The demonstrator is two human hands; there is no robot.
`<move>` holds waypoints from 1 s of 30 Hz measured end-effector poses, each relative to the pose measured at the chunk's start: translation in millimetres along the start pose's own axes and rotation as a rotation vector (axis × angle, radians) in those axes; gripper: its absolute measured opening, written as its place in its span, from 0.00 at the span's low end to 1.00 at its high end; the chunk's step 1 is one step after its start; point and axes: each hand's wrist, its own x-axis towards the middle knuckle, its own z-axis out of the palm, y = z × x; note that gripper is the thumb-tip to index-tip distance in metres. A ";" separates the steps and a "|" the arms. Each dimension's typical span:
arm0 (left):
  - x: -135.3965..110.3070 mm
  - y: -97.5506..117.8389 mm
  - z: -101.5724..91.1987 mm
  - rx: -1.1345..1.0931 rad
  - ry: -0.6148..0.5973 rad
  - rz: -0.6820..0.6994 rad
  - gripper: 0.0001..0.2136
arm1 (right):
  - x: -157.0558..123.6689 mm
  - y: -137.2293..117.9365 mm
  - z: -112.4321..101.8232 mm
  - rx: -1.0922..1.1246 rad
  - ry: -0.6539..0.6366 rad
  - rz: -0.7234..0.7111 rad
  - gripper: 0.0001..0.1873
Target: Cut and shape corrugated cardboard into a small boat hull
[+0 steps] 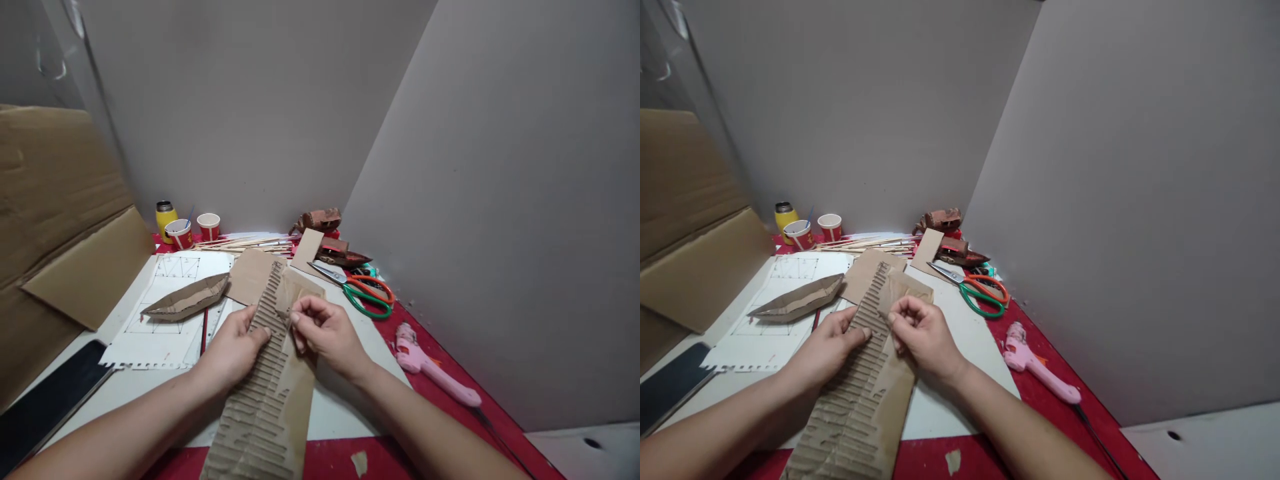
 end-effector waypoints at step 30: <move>34.8 5.3 -15.3 0.043 0.129 0.059 0.09 | 23.4 -81.8 -2.1 0.242 0.256 -0.341 0.11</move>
